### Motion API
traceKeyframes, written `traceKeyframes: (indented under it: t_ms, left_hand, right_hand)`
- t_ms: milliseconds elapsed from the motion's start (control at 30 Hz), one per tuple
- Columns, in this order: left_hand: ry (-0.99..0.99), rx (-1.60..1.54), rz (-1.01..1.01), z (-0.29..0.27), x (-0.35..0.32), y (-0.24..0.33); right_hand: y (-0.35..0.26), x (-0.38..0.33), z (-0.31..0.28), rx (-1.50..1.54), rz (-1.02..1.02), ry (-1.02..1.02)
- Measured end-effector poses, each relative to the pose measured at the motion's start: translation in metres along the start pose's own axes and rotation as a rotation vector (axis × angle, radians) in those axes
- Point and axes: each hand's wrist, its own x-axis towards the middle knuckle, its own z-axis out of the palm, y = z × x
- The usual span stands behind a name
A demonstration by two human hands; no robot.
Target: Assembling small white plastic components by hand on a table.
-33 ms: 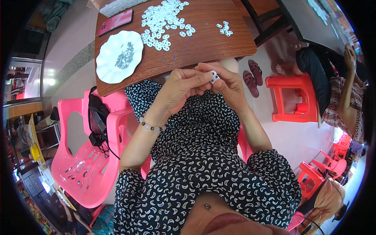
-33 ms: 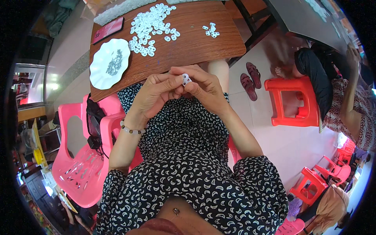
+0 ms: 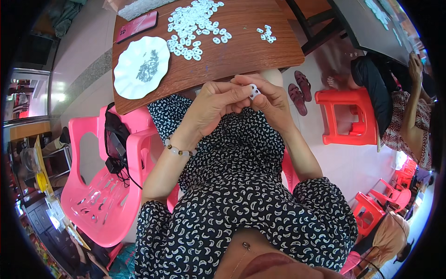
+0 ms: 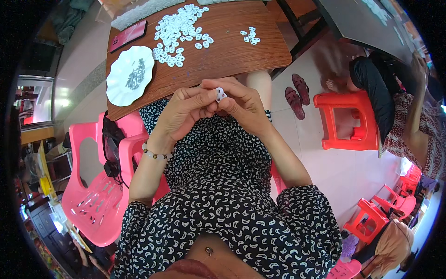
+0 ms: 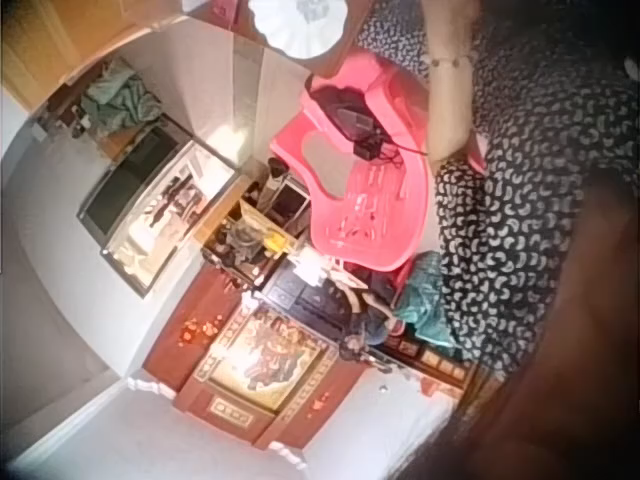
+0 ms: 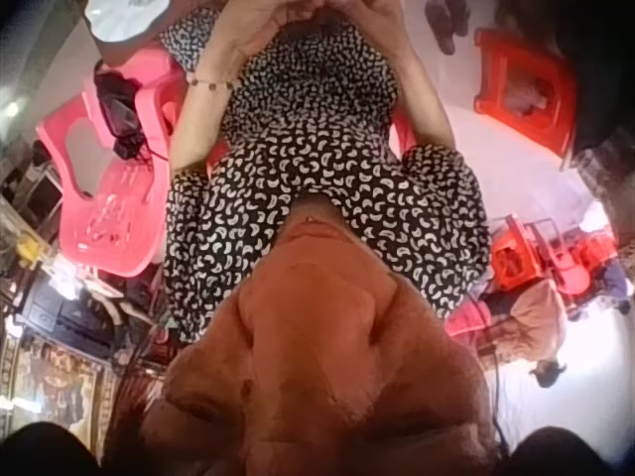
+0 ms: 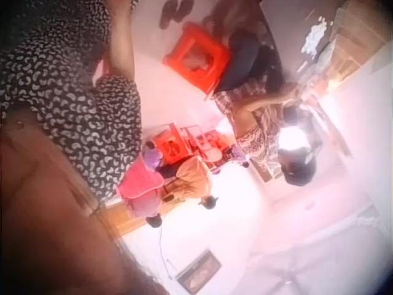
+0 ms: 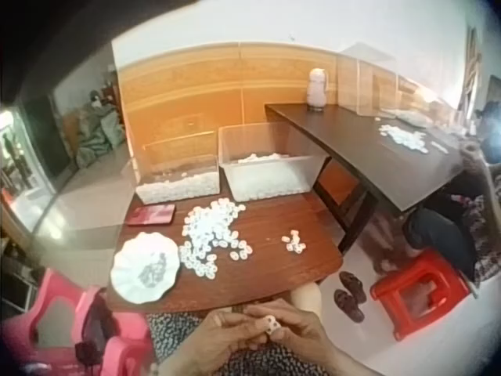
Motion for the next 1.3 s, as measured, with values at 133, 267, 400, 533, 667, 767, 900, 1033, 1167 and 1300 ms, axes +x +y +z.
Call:
traceKeyframes:
  t_ms: [133, 267, 400, 533, 667, 767, 900, 1033, 1167, 1300]
  left_hand:
    - [0.015, 0.011, -0.012, 0.006, -0.003, 0.005]
    - [0.006, -0.001, -0.023, 0.003, -0.003, 0.003]
    - [0.008, -0.036, -0.035, 0.004, -0.002, 0.001]
    - [0.017, -0.069, -0.047, 0.007, -0.003, 0.0]
    - [0.024, -0.095, -0.056, 0.008, -0.001, -0.004]
    - [0.037, -0.105, -0.053, 0.009, 0.0, -0.007]
    - [0.016, -0.111, -0.058, 0.009, 0.001, -0.007]
    - [-0.019, -0.124, -0.046, 0.008, 0.001, -0.008]
    - [-0.038, -0.171, -0.027, 0.009, 0.003, -0.014]
    - [0.007, -0.195, -0.025, 0.014, 0.005, -0.019]
  right_hand:
    - [0.001, 0.001, 0.0, -0.061, -0.049, -0.009]
    - [0.007, 0.003, -0.002, -0.18, -0.165, 0.003]
    - [0.007, 0.002, 0.0, -0.22, -0.192, 0.035]
    - [0.007, -0.001, 0.002, -0.194, -0.174, 0.059]
    - [0.01, -0.002, -0.001, -0.173, -0.164, 0.095]
    - [0.011, -0.003, -0.001, -0.182, -0.183, 0.107]
    - [0.013, -0.003, -0.004, -0.174, -0.204, 0.112]
    - [0.012, -0.004, 0.0, -0.073, -0.176, 0.148]
    - [0.011, -0.004, 0.001, -0.015, -0.139, 0.146]
    - [0.018, -0.004, -0.004, -0.111, -0.177, 0.152]
